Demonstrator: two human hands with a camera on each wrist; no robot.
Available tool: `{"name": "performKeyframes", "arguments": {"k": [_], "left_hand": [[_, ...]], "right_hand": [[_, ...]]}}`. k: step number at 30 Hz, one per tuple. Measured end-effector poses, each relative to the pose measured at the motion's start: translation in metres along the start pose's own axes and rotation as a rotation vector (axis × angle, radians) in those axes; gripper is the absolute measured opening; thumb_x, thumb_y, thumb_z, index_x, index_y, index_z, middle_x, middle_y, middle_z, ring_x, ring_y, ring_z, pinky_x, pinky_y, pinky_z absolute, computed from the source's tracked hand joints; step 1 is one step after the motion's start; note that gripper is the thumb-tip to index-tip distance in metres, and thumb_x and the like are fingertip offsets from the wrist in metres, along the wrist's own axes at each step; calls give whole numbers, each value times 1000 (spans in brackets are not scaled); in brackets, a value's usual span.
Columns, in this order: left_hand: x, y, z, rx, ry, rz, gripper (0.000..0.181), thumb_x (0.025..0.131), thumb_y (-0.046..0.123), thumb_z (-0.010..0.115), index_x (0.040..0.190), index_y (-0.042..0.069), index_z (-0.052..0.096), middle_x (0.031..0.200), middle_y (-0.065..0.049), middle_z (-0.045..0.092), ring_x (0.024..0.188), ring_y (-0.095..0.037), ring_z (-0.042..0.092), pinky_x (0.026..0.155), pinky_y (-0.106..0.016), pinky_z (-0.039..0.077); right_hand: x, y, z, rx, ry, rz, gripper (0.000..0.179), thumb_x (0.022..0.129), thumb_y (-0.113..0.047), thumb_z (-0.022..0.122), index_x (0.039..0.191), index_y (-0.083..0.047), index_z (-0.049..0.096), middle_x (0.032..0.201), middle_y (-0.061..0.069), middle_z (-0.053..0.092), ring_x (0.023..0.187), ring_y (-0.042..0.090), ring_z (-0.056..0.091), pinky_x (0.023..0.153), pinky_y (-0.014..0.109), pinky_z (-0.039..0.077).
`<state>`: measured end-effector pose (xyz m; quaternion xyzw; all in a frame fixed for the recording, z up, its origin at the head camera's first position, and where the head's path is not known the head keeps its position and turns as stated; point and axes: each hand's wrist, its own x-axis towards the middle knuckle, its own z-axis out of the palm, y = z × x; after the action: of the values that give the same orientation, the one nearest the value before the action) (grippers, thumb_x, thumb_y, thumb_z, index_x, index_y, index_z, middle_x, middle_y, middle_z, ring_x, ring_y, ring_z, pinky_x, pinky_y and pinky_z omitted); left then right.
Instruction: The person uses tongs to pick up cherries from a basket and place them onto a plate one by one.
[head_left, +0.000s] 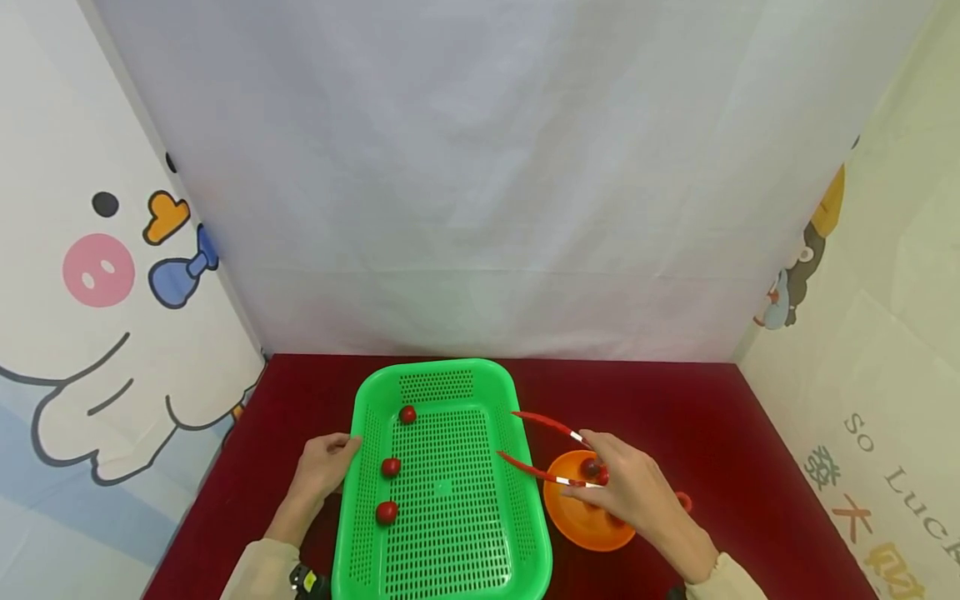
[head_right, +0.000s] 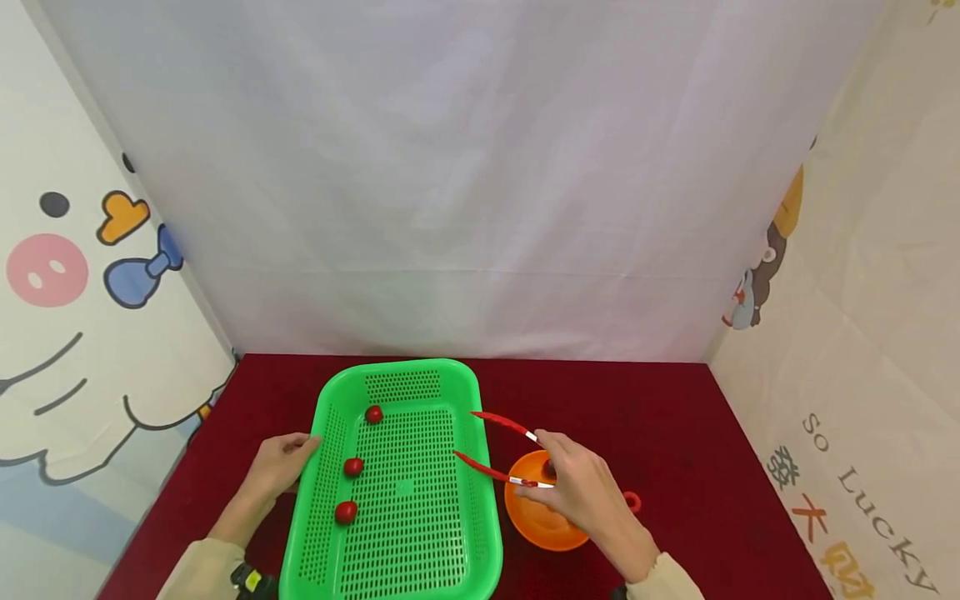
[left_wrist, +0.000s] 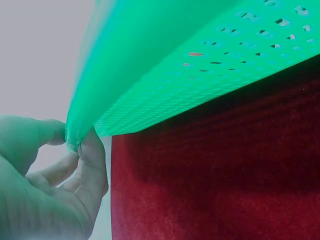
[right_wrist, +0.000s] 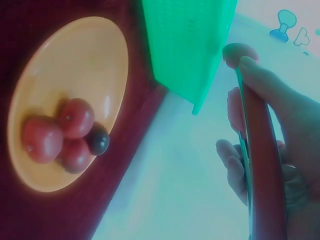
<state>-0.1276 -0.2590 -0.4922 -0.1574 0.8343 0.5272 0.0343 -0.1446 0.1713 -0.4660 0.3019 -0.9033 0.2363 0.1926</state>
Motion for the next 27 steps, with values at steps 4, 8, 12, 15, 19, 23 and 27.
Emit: {"name": "performKeyframes", "arguments": {"k": [4,8,12,15,19,23,27], "left_hand": [[-1,1,0,-11,5,-3,43,108,23,54,135,-11,59,109,-21,67,75,-18,65,63,-37,58],[-1,1,1,-24,7,-3,43,108,22,54,134,-11,60,105,-20,68,73,-18,66,62,-36,58],[-1,1,1,-12,9,-3,43,108,22,54,134,-12,59,108,-22,67,73,-18,65,62,-36,58],[-1,1,1,-5,12,-5,43,108,22,54,134,-11,59,110,-22,67,73,-18,64,61,-36,57],[0,0,1,-9,12,-6,43,108,22,54,134,-11,59,107,-21,68,71,-18,64,60,-36,57],[0,0,2,7,16,1,43,108,22,53,134,-12,59,108,-22,68,69,-17,62,59,-35,56],[0,0,2,18,17,4,44,108,22,53,135,-12,58,113,-26,66,72,-18,63,60,-36,56]], "right_hand": [[7,-4,3,53,-12,-19,74,61,-32,101,121,-3,70,95,-2,69,69,0,59,62,23,55],[12,-7,5,97,-21,-35,73,60,-30,101,120,-2,70,88,-6,63,66,-2,50,56,17,47],[16,-9,7,90,-36,-61,72,61,-30,101,119,0,71,88,-4,62,64,-1,46,54,16,45],[20,-10,9,73,-46,-87,71,63,-31,101,119,1,70,95,1,68,64,3,51,57,18,49],[23,-13,12,54,-66,-110,69,65,-33,100,118,0,71,106,8,73,73,12,65,65,27,58],[27,-16,14,56,-109,-113,68,68,-36,98,119,0,70,111,10,74,85,19,71,73,34,61],[30,-21,16,60,-152,-116,67,71,-36,96,121,0,70,111,10,74,89,21,71,75,35,61]]}}
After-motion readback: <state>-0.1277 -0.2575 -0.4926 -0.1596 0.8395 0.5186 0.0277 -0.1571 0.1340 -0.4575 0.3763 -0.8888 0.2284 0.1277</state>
